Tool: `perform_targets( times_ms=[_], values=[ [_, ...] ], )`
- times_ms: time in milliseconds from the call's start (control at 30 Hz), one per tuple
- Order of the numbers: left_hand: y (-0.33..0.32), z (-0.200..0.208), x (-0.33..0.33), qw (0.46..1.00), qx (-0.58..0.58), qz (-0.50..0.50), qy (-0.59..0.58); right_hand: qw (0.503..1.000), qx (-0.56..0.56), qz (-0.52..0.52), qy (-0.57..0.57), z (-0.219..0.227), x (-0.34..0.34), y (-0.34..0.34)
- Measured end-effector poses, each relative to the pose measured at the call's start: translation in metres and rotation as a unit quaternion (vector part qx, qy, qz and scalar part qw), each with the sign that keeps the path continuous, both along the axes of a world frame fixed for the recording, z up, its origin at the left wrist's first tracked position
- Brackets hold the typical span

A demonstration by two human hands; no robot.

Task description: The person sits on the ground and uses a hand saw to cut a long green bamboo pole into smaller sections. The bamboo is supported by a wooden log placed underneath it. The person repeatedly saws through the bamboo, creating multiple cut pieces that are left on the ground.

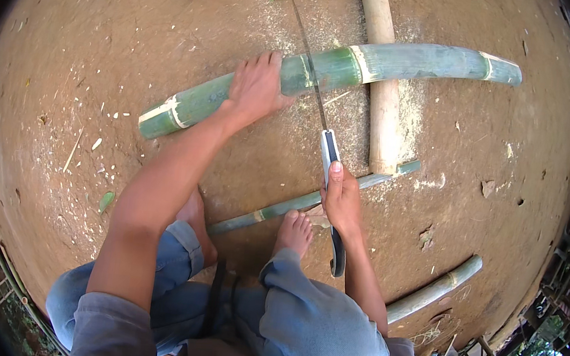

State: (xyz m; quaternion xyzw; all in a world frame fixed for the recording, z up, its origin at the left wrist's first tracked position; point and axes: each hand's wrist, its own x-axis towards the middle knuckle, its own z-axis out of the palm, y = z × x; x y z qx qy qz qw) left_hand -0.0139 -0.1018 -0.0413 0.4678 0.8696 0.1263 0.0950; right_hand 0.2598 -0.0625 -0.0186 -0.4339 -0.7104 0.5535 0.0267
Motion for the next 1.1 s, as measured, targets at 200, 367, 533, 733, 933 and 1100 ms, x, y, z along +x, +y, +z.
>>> perform_targets(
  times_ms=[200, 367, 533, 733, 933, 1100],
  values=[
    [0.003, 0.012, -0.020, 0.990, -0.086, -0.004, -0.113, 1.000, -0.011, 0.020, 0.007, 0.014, 0.042, -0.023],
    [0.001, 0.019, -0.008, 0.989, -0.114, -0.009, -0.090, 0.999, 0.023, 0.026, -0.028, 0.020, 0.037, -0.023],
    [0.005, 0.012, -0.011, 0.990, -0.085, 0.001, -0.116, 0.995, 0.078, 0.054, -0.018, -0.011, -0.064, 0.026],
    [0.012, 0.020, -0.040, 0.977, -0.130, -0.027, -0.169, 0.997, 0.047, 0.060, -0.010, 0.008, 0.029, -0.009],
    [0.012, 0.004, -0.047, 0.977, -0.140, -0.052, -0.151, 0.994, -0.012, 0.077, -0.071, -0.008, -0.071, 0.037],
    [0.017, 0.009, -0.049, 0.958, -0.158, -0.043, -0.235, 0.997, 0.037, 0.067, -0.025, -0.012, 0.011, -0.001]
  ],
)
